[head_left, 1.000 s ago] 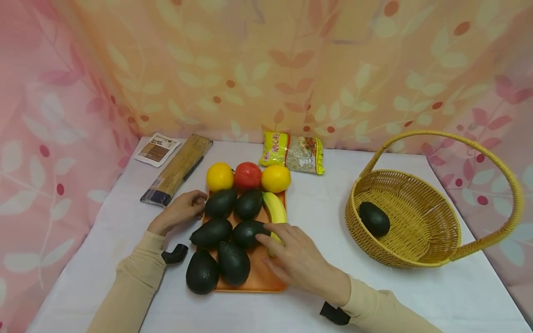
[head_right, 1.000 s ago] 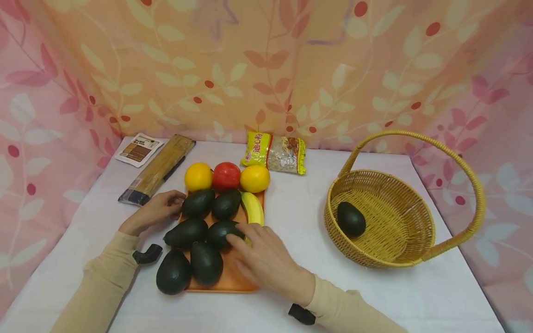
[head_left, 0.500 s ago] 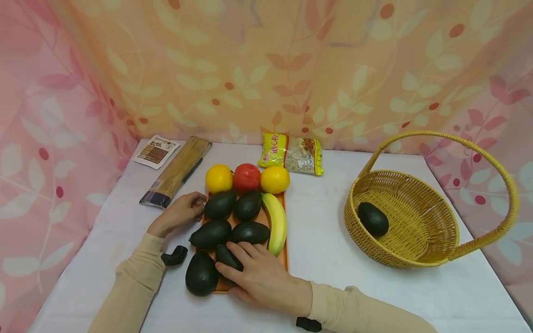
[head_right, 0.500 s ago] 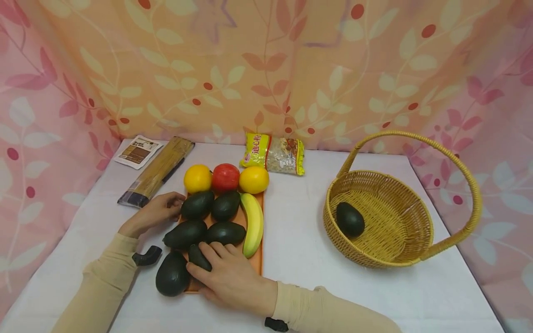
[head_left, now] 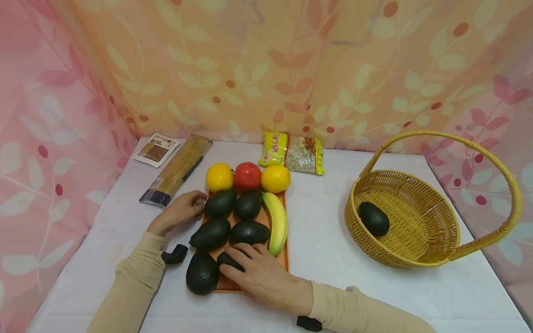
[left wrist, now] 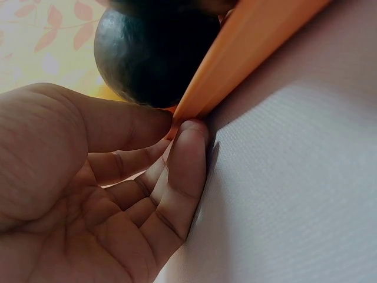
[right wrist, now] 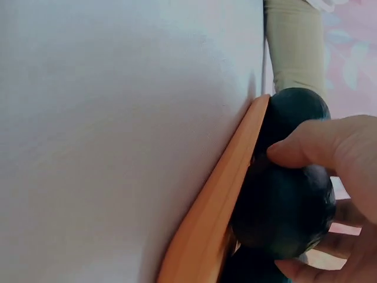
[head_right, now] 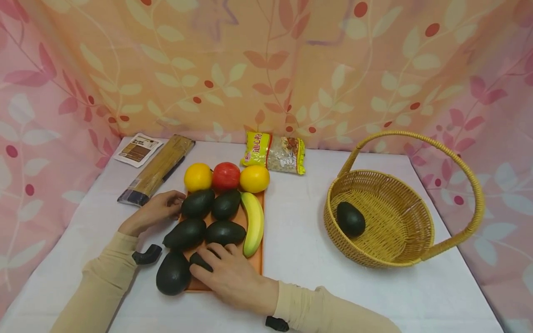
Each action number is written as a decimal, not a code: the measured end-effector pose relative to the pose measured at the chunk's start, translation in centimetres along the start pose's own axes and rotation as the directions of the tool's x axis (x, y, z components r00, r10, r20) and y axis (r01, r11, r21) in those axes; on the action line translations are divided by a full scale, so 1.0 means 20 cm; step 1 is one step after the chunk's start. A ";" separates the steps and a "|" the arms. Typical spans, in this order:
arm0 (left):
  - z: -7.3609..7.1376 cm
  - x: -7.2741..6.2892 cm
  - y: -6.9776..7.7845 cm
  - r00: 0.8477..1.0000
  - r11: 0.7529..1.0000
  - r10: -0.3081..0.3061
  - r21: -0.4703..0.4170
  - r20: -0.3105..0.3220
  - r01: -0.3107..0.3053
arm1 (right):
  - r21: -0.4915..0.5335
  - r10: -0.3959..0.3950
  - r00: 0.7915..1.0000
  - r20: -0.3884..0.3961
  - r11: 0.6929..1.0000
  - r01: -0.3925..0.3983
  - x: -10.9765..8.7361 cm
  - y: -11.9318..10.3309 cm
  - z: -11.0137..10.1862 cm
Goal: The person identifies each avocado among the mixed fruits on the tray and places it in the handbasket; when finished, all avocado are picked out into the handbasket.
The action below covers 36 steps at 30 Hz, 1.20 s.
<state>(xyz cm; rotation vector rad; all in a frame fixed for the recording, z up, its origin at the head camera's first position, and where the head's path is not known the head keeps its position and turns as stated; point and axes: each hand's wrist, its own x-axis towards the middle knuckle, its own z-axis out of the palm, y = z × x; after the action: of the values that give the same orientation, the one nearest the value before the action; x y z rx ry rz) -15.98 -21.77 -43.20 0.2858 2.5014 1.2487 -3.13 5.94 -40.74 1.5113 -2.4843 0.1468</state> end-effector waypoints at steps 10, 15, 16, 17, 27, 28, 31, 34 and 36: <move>0.01 -0.01 0.00 1.000 1.000 0.013 -0.006 -0.002 -0.013 | 0.183 0.085 0.986 -0.144 0.981 -0.058 -0.08 0.17 -0.17; 0.01 0.00 0.00 1.000 1.000 0.025 0.007 -0.005 -0.025 | 0.246 0.249 0.938 -0.242 0.951 -0.189 -0.20 0.34 -0.36; 0.01 0.00 0.00 1.000 1.000 0.025 0.009 -0.004 -0.025 | 0.247 0.282 0.922 -0.266 0.944 -0.218 -0.23 0.37 -0.39; 0.01 0.00 0.00 1.000 1.000 0.027 0.013 -0.004 -0.027 | 0.244 0.309 0.904 -0.296 0.939 -0.241 -0.26 0.41 -0.42; -0.01 0.01 0.00 1.000 1.000 0.013 0.029 -0.007 -0.012 | 0.247 0.614 0.684 -0.393 0.787 -0.565 -0.68 0.73 -0.66; -0.01 0.01 0.00 1.000 0.999 0.011 0.033 -0.009 -0.011 | 0.243 0.647 0.659 -0.383 0.759 -0.604 -0.73 0.76 -0.67; -0.01 0.01 0.01 1.000 0.999 0.006 0.042 -0.012 -0.005 | 0.232 0.738 0.590 -0.329 0.668 -0.707 -0.85 0.84 -0.69; -0.01 0.00 0.01 1.000 0.999 -0.003 0.043 -0.011 0.003 | 0.191 0.792 0.558 -0.249 0.605 -0.773 -0.96 0.91 -0.68; -0.01 0.00 0.01 1.000 0.999 -0.011 0.043 -0.008 0.012 | 0.156 0.807 0.562 -0.182 0.588 -0.794 -1.01 0.93 -0.66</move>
<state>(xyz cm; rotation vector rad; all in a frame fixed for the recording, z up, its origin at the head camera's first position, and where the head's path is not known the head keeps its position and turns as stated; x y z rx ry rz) -15.99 -21.80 -43.02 0.2767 2.5355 1.1957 -8.92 34.62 -32.34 0.1962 -2.7581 0.5152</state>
